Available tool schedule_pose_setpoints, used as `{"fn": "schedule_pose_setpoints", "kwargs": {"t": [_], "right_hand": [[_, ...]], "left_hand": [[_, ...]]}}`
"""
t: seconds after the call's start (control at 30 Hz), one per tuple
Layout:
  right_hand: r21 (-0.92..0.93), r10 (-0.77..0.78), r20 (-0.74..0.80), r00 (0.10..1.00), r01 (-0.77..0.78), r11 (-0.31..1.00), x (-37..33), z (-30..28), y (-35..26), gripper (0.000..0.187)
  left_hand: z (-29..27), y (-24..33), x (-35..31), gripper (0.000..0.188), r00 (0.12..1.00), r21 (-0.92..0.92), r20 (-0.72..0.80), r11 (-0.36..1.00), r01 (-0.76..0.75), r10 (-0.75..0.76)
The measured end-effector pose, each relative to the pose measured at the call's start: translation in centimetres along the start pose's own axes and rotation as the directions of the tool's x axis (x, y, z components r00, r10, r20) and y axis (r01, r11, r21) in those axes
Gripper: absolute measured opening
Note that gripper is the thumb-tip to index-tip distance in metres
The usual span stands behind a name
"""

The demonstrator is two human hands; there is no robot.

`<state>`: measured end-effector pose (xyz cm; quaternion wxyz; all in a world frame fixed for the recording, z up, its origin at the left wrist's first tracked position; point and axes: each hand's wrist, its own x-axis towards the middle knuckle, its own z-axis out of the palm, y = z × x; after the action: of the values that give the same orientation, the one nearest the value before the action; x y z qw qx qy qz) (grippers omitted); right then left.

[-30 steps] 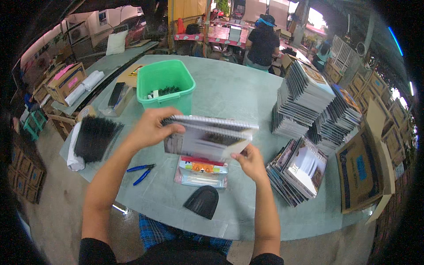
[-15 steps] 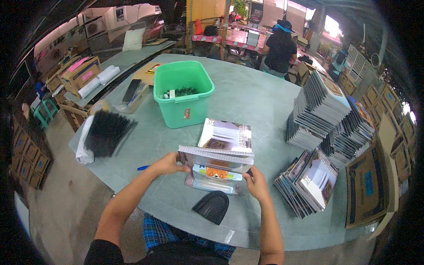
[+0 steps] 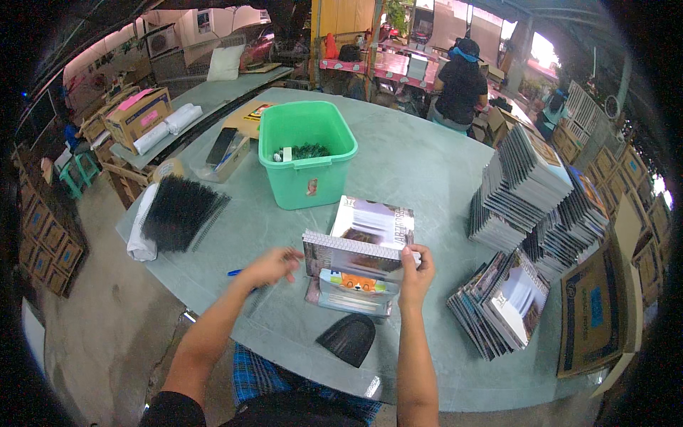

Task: The person inserts metal wire spirals into the holes of notebooks, uses blue pliers to cut the excess wire, and places the finished notebooks onto a stack.

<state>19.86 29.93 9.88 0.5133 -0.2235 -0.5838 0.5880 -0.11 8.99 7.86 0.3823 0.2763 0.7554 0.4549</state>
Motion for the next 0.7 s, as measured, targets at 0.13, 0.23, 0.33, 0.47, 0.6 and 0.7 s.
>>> {"fn": "schedule_pose_setpoints", "kwargs": {"t": [0.13,0.23,0.33,0.47,0.6,0.7], "right_hand": [[-0.055,0.014,-0.002,1.0,-0.014,0.998,-0.4,0.7,0.1,0.023],[-0.06,0.068,0.046,0.997,-0.065,0.996,-0.3,1.2,0.2,0.028],[-0.066,0.082,0.063,0.995,-0.078,0.995,-0.4,0.7,0.3,0.028],[-0.071,-0.034,-0.055,0.998,0.03,0.997,0.0,1.0,1.5,0.025],[-0.182,-0.107,-0.087,0.99,0.09,0.979,0.4,0.6,1.9,0.018],[-0.541,-0.535,0.043,0.844,0.47,0.697,-0.6,2.6,-2.0,0.019]], "left_hand": [[-1.5,0.3,2.9,0.029,0.969,-0.461,-0.245,0.882,-0.095,-0.024],[4.0,-0.3,6.2,0.039,0.861,-0.61,-0.493,0.657,-0.443,0.123],[5.2,0.2,6.8,0.052,0.883,-0.635,-0.461,0.662,-0.398,0.089],[4.6,0.4,5.4,0.065,0.943,-0.572,-0.329,0.786,-0.236,0.044],[4.6,0.3,4.4,0.067,0.935,-0.358,-0.351,0.914,-0.189,0.056],[3.9,-1.4,4.1,0.063,0.868,-0.093,-0.472,0.97,-0.226,0.157]]}}
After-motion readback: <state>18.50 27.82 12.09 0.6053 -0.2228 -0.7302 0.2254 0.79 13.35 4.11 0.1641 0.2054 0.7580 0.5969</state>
